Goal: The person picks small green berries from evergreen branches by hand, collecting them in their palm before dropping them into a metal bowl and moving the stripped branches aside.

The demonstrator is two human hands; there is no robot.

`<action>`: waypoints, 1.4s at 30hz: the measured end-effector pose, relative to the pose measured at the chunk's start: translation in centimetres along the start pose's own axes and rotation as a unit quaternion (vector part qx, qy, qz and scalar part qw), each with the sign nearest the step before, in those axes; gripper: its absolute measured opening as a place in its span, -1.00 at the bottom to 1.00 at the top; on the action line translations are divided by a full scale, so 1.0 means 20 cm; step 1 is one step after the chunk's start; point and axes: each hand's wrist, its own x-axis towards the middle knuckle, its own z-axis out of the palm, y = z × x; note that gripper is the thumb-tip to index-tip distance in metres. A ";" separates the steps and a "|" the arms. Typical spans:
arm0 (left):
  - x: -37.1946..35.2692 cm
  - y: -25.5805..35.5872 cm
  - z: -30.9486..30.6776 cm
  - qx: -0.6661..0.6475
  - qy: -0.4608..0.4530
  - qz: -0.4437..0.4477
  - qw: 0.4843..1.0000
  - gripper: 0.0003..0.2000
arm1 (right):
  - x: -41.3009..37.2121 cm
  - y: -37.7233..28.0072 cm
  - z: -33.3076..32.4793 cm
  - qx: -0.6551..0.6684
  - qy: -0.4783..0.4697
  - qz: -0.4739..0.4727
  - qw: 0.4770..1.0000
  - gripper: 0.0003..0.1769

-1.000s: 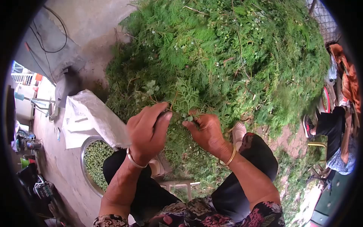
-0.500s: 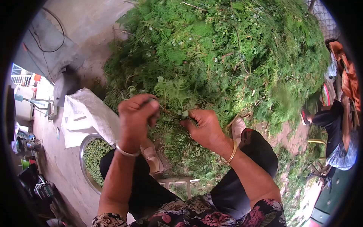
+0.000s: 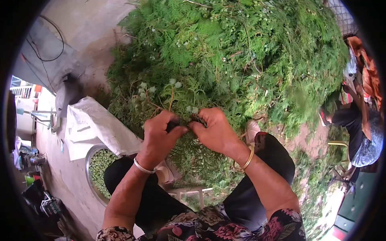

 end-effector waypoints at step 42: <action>0.06 0.04 -0.12 -0.574 0.008 -0.332 0.748 -0.82 | 0.01 0.04 0.09 -0.006 0.020 -0.039 0.999 -0.94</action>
